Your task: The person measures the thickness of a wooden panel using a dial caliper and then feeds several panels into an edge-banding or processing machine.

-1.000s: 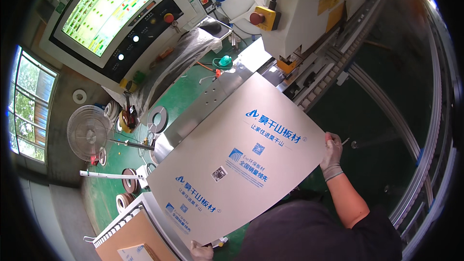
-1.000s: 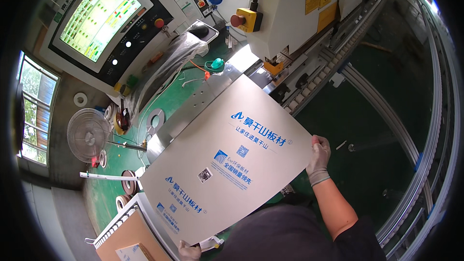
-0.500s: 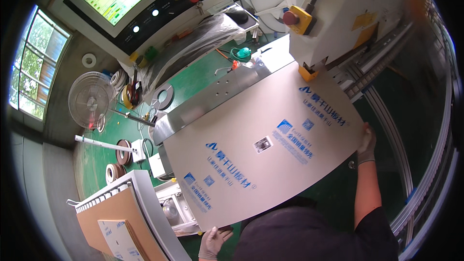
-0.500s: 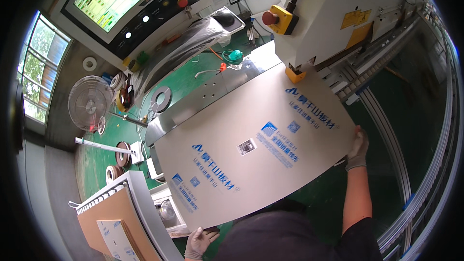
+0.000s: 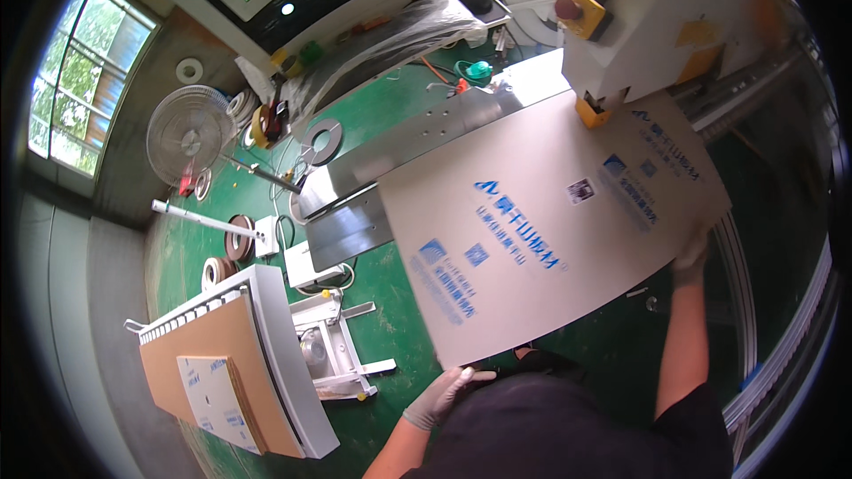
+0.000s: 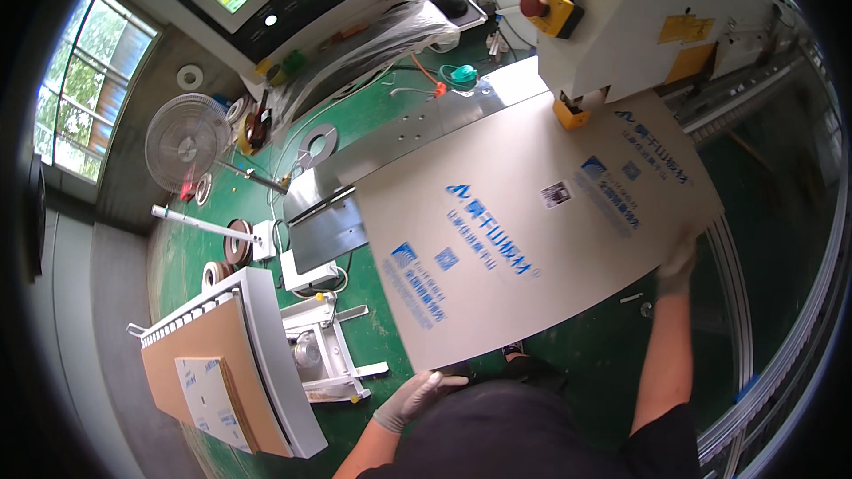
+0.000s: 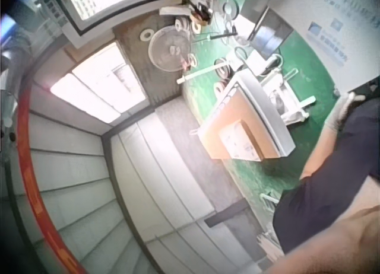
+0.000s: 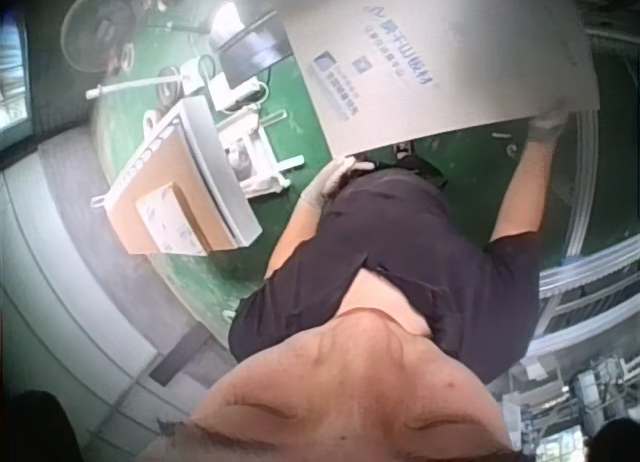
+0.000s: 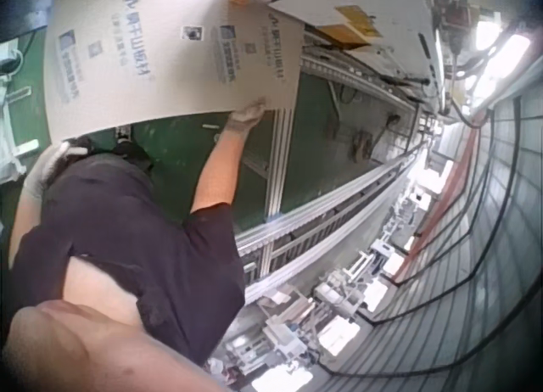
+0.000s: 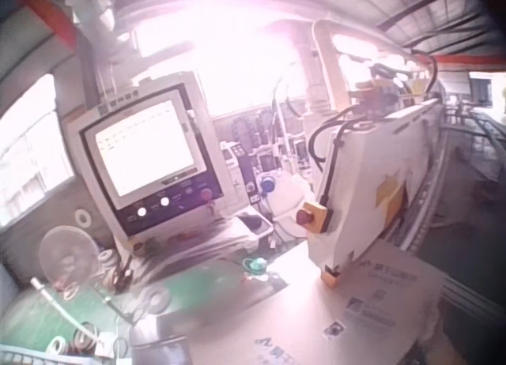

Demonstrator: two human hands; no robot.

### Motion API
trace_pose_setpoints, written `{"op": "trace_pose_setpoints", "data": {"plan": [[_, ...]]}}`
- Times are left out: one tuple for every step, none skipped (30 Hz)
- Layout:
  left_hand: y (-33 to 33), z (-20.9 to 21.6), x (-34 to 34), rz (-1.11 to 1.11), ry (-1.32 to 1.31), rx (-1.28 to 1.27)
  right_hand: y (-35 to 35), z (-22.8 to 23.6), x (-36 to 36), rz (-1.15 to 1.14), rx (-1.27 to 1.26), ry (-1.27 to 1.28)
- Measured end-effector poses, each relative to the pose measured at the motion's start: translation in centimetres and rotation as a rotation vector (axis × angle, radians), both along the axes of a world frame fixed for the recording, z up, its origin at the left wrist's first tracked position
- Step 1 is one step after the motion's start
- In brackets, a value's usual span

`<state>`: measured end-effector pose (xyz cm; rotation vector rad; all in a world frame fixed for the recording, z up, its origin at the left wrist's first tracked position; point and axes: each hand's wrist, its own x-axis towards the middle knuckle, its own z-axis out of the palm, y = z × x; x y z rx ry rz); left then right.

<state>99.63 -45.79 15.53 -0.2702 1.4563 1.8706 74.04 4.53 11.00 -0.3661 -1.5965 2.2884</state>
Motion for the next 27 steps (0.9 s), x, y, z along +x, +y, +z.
{"op": "trace_pose_setpoints", "data": {"plan": [[0.1,-0.8,-0.4,-0.12,0.109,-0.131,-6.1,3.2,2.2,0.088,0.001,-0.082],[0.3,-1.5,-1.4,-0.274,0.234,-0.246,-6.1,-1.0,4.0,0.223,-0.228,0.027],[0.1,-2.2,-1.1,-0.281,0.275,-0.353,-12.9,1.5,6.0,0.203,-0.191,0.011],[0.0,-2.7,-0.9,-0.296,0.322,-0.446,-16.6,1.9,8.3,0.258,-0.279,-0.081],[-0.3,-3.3,-1.0,-0.319,0.371,-0.537,-19.1,-1.2,10.3,0.247,-0.484,-0.088],[-1.6,-5.0,-0.6,-0.372,0.235,-0.56,-21.7,-1.1,11.9,0.234,-0.634,-0.228],[-2.2,-4.2,0.0,-0.235,0.242,-0.611,-22.1,-1.4,11.2,0.155,-0.695,-0.254],[-3.2,-4.5,1.2,-0.146,0.186,-0.686,-22.9,-1.0,10.5,0.076,-0.755,-0.28],[-4.2,-5.2,2.9,-0.055,0.129,-0.76,-22.3,0.1,9.4,-0.01,-0.873,-0.361],[-5.2,-5.8,5.0,0.026,0.069,-0.829,-21.5,0.8,9.1,0.02,-0.879,-0.362],[-6.2,-6.6,7.4,0.107,0.007,-0.897,-20.3,1.2,8.7,0.05,-0.885,-0.363],[-7.0,-7.8,9.7,0.162,-0.071,-0.925,-18.9,0.9,8.2,0.078,-0.888,-0.365],[-7.8,-9.2,12.5,0.214,-0.156,-0.949,-17.3,0.1,7.6,0.042,-0.808,-0.357],[-8.6,-11.3,15.7,0.236,-0.116,-0.955,-15.9,-0.7,7.0,0.007,-0.728,-0.347],[-10.1,-14.1,19.2,0.022,-0.225,-0.949,-15.2,-0.4,6.4,0.016,-0.728,-0.357],[-10.9,-15.8,22.8,-0.182,-0.103,-1.017,-14.4,0.4,5.9,0.015,-0.729,-0.366],[-11.2,-16.6,25.3,-0.392,0.028,-1.068,-14.0,1.1,5.6,0.009,-0.725,-0.37],[-11.3,-16.6,26.3,-0.379,-0.024,-1.056,-13.8,1.6,5.5,0.0,-0.727,-0.369],[-10.9,-16.6,26.9,-0.361,-0.068,-1.043,-13.4,2.1,5.2,-0.005,-0.726,-0.36],[-10.4,-16.6,27.5,-0.344,-0.114,-1.029,-13.2,2.5,5.1,-0.011,-0.726,-0.352],[-10.2,-16.6,27.9,-0.29,-0.108,-1.035,-13.4,1.4,5.8,0.009,-0.7,-0.341],[-10.1,-15.9,26.2,-0.238,-0.088,-1.03,-13.6,-0.5,6.6,0.023,-0.664,-0.317],[-9.8,-14.8,24.8,-0.18,-0.073,-1.03,-13.8,-2.0,6.8,0.043,-0.633,-0.296],[-9.3,-13.7,23.8,0.177,-0.196,-0.948,-13.5,-2.3,6.3,-0.026,-0.612,-0.315],[-8.8,-13.8,24.1,0.418,-0.142,-0.935,-13.1,-1.9,5.7,-0.008,-0.592,-0.337],[-8.4,-12.5,23.2,0.521,-0.049,-0.961,-12.1,-1.3,5.0,0.002,-0.569,-0.351],[-8.3,-10.1,21.9,0.619,0.042,-0.987,-10.6,-1.0,4.3,0.005,-0.549,-0.367]]}}
